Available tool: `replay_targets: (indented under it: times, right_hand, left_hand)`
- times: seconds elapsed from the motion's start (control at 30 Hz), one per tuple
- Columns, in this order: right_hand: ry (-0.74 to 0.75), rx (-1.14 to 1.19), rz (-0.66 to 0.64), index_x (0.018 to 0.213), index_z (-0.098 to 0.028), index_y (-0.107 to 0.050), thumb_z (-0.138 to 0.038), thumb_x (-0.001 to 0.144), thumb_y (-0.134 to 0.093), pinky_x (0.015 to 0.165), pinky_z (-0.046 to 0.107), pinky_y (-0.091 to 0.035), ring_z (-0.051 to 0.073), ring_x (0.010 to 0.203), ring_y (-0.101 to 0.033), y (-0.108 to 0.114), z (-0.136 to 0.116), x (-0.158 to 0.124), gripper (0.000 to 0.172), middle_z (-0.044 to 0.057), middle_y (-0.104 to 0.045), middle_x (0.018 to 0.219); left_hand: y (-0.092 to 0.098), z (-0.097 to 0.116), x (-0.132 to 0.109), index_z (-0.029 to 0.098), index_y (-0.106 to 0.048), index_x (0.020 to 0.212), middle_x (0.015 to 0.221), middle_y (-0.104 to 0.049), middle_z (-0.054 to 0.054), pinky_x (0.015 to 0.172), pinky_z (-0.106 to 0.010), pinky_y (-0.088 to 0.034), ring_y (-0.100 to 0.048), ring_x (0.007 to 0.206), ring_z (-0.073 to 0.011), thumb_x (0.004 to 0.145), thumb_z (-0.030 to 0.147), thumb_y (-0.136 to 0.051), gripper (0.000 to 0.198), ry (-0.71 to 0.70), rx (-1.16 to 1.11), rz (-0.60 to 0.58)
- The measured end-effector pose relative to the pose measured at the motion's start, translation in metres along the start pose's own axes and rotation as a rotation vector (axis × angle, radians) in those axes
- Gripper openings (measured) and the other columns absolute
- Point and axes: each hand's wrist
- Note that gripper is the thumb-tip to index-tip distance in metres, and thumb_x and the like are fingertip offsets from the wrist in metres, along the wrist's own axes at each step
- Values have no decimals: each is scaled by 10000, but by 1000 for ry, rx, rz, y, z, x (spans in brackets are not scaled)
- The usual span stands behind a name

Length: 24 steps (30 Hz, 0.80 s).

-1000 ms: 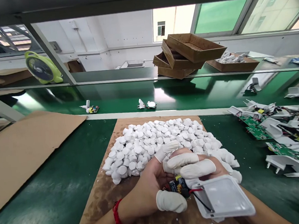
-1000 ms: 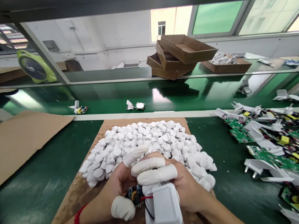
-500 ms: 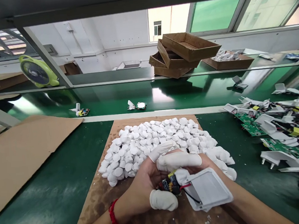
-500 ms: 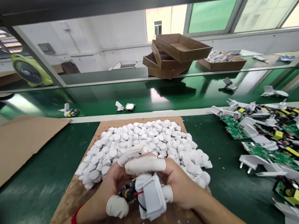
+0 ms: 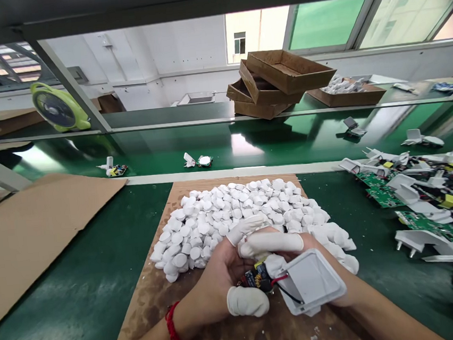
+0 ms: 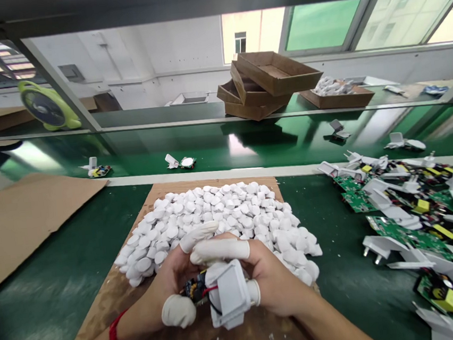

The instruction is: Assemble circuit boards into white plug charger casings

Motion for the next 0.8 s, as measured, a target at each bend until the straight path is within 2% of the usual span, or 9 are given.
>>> replay_targets:
  times: [0.13,0.2,0.3,0.4,0.47,0.57,0.7,0.77,0.8]
  right_hand:
    - [56,11,-71,949,-255,-758,-334,772,-730,916,337,-490,247,1037,-603,3,0,2,196,45,-657,1098]
    - [65,8,-56,941,-238,-751,-342,751,-749,893,341,-497,248,1010,-609,2,1,2,217,51,-660,1083]
    - [54,10,6,894,-216,-738,-343,775,-728,828,321,-499,215,888,-629,1,4,2,175,51,-677,992]
    - [-31,37,41,796,-180,-692,-338,767,-735,659,269,-482,159,675,-613,0,8,3,166,26,-659,799]
    - [-96,71,49,734,-160,-639,-355,757,-740,578,242,-443,136,593,-587,0,9,4,220,8,-613,701]
    - [-135,90,41,714,-152,-598,-390,756,-729,567,243,-429,136,583,-582,0,8,5,275,12,-597,694]
    - [-120,80,90,706,-156,-608,-403,770,-709,501,236,-403,140,543,-569,-2,8,1,275,13,-600,650]
    - [-97,82,192,705,-168,-631,-404,790,-693,464,236,-393,145,513,-550,-1,11,1,258,7,-594,587]
    - [-68,99,285,718,-176,-647,-404,790,-695,455,236,-394,144,506,-537,0,12,2,244,5,-600,584]
  left_hand:
    - [-5,4,0,274,-439,1375,1323,-542,-129,972,-405,-451,-498,1226,-337,571,449,-839,915,22,0,-12]
    - [-6,6,1,271,-491,1337,1304,-563,-117,971,-386,-453,-514,1211,-319,596,427,-832,830,25,-3,-7]
    - [-8,7,3,252,-591,1235,1248,-608,-89,951,-327,-463,-548,1161,-274,630,409,-819,665,7,-10,88]
    - [-9,6,7,217,-650,1143,1040,-692,-69,778,-268,-513,-643,853,-186,648,420,-803,557,105,-60,209]
    - [-10,7,9,185,-675,1084,830,-708,-45,663,-245,-504,-609,637,-131,636,427,-804,525,191,-101,235]
    - [-11,8,11,152,-696,996,662,-674,-24,647,-248,-494,-593,575,-126,606,464,-811,512,230,-134,223]
    - [-11,7,9,160,-675,1020,737,-695,-48,679,-272,-490,-625,636,-151,678,467,-766,468,192,-168,186]
    - [-8,6,7,172,-645,1092,863,-711,-82,712,-304,-490,-651,736,-193,744,454,-716,454,152,-196,159]
    - [-5,6,7,177,-635,1119,926,-710,-97,733,-320,-487,-655,793,-214,765,446,-697,449,135,-211,148]
Point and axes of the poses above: each hand's wrist, its own x-axis towards the middle knuckle, its own y-axis out of the back of the hand, z = x × y
